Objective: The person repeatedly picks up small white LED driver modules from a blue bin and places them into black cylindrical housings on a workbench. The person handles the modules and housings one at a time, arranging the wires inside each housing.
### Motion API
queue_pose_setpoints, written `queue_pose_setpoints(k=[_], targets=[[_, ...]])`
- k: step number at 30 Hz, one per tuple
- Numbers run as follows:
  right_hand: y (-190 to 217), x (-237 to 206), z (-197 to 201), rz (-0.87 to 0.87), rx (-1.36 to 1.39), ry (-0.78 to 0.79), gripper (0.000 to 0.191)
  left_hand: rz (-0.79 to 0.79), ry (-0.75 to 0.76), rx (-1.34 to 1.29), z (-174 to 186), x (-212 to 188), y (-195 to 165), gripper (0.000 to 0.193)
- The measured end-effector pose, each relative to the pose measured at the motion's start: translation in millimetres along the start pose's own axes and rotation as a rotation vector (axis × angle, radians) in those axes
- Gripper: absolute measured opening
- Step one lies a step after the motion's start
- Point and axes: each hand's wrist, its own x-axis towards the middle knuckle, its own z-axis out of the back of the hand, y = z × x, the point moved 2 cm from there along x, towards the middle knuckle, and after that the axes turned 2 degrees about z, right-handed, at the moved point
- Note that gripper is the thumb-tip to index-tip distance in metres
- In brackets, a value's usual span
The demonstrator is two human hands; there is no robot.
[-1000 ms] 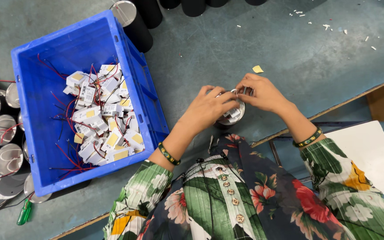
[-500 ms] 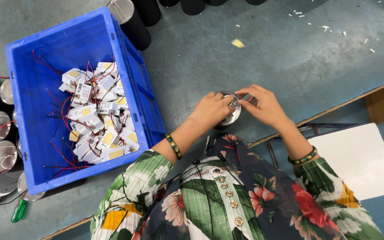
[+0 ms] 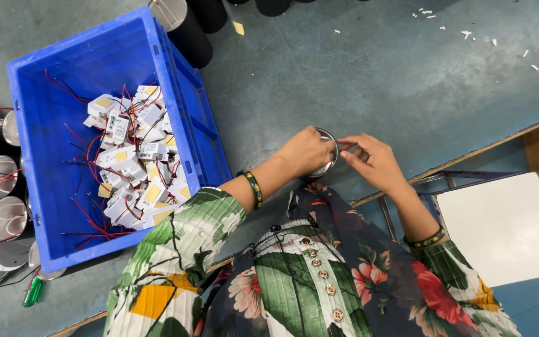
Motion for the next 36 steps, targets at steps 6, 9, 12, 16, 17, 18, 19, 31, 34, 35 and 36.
queue_pose_setpoints(k=[6,9,12,16,17,18,19,31,34,35,36], targets=[[-11.7,-4.6,-2.1,-0.096,0.136,-0.002,0.030,-0.029,0.050,0.037,7.2,4.8,-4.6,0.013],[-15.2,-5.1,-1.7,-0.089,0.223,-0.015,0.031,0.043,0.010,0.000,12.3,5.4,-2.6,0.014],[-18.7,-8.3,-0.9,-0.143,0.254,-0.026,0.031,0.063,0.075,-0.031,24.1,9.3,-3.2,0.013],[-27.8,-12.6,8.1,-0.169,0.253,-0.092,0.032,0.176,0.097,-0.232,63.5,3.4,19.6,0.038],[-31.0,-14.7,11.3,-0.170,0.271,-0.121,0.032,0.237,0.064,-0.320,76.3,-6.2,30.2,0.058],[-34.0,-18.2,15.1,-0.172,0.291,-0.150,0.031,0.315,-0.094,-0.382,91.5,-23.5,42.0,0.052],[-36.4,-20.5,17.3,-0.173,0.311,-0.180,0.031,0.392,-0.253,-0.441,106.1,-40.7,54.7,0.047],[64.2,-2.6,8.7,0.474,-0.561,0.143,0.034,0.534,-0.223,-0.357,92.8,-75.7,-17.1,0.066],[78.0,10.9,-11.5,0.497,-0.835,0.316,0.044,0.500,-0.080,-0.243,65.2,-66.5,-18.7,0.051],[79.6,14.0,-16.1,0.504,-0.858,0.332,0.042,0.507,-0.079,-0.203,57.9,-64.8,-19.6,0.041],[79.5,16.5,-20.6,0.510,-0.878,0.347,0.040,0.513,-0.076,-0.162,51.0,-63.3,-20.5,0.032]])
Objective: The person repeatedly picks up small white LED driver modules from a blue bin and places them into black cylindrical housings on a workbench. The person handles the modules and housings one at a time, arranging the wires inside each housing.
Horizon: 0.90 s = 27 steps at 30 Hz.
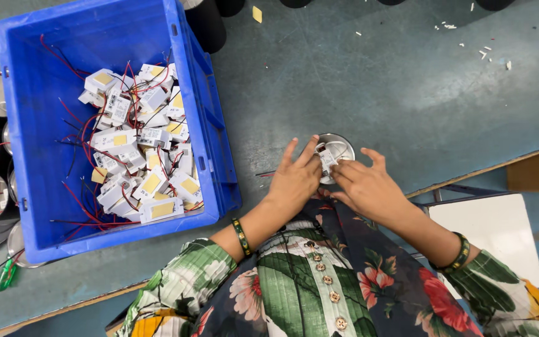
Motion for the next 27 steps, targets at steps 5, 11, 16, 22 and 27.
queue_pose_setpoints(k=[5,11,16,22,27], targets=[[-6.1,11.0,-14.2,0.049,0.090,0.055,0.020,0.024,-0.026,0.067,-20.0,-0.6,-1.3,0.026],[-17.8,21.1,-23.6,0.102,0.114,0.133,0.013,0.022,0.059,0.002,-21.6,9.6,4.6,0.024],[-30.3,30.5,-28.8,0.172,0.214,0.183,0.014,0.038,0.047,-0.026,-18.6,17.6,6.9,0.024],[-16.3,31.8,-27.6,0.169,0.195,0.206,0.014,0.030,0.152,-0.086,-10.7,11.0,8.7,0.020],[-8.7,21.9,-13.9,-0.003,0.290,0.208,0.030,0.071,0.026,-0.159,14.0,-7.7,8.5,0.031]])
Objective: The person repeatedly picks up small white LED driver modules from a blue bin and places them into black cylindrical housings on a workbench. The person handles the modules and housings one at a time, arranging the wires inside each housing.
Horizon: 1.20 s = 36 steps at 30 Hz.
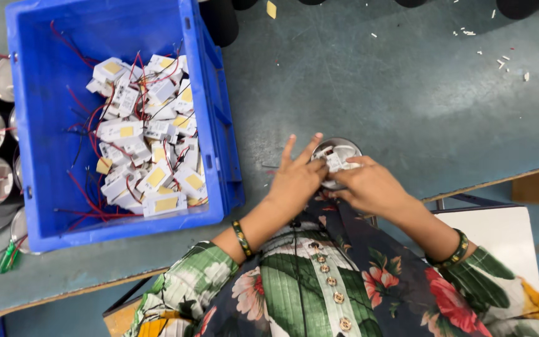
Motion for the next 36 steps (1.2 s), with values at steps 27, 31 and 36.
queue_pose_setpoints(k=[27,31,36], targets=[[8.3,-16.8,-38.5,-0.219,0.233,-0.679,0.038,0.263,-0.536,-0.328,151.3,-184.1,60.6,0.027],[-27.1,-29.4,-47.9,-0.452,0.300,-0.716,0.039,0.440,-0.647,-0.234,169.5,-218.5,92.6,0.022],[-85.5,-52.3,-36.0,-0.582,0.043,-0.781,0.048,0.591,-0.676,-0.245,171.9,-239.7,112.9,0.022]])
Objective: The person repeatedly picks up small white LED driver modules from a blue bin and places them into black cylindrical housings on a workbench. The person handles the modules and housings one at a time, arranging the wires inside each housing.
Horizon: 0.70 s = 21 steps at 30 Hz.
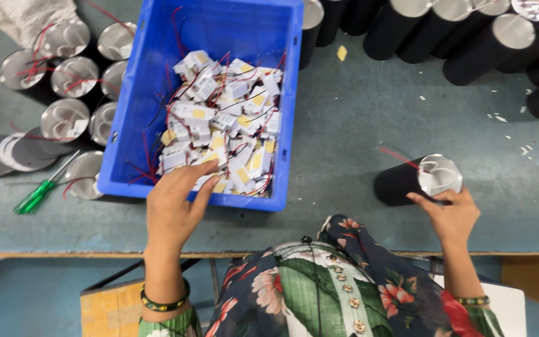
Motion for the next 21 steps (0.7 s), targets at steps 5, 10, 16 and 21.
queue_pose_setpoints(k=[5,10,16,21], targets=[[-42.8,24.7,25.0,-0.112,-0.178,-0.116,0.054,0.137,0.053,-0.084,-29.5,7.7,12.7,0.021],[-36.3,27.7,28.3,-0.068,-0.034,-0.084,0.053,0.182,-0.019,0.230,-51.1,5.5,19.6,0.019],[67.5,50.2,46.1,0.181,0.148,0.166,0.039,-0.107,0.015,-0.109,-46.4,21.5,-7.1,0.064],[186.5,87.9,62.8,0.669,0.397,0.560,0.050,-0.464,0.211,-0.027,-41.9,14.8,-91.7,0.063]])
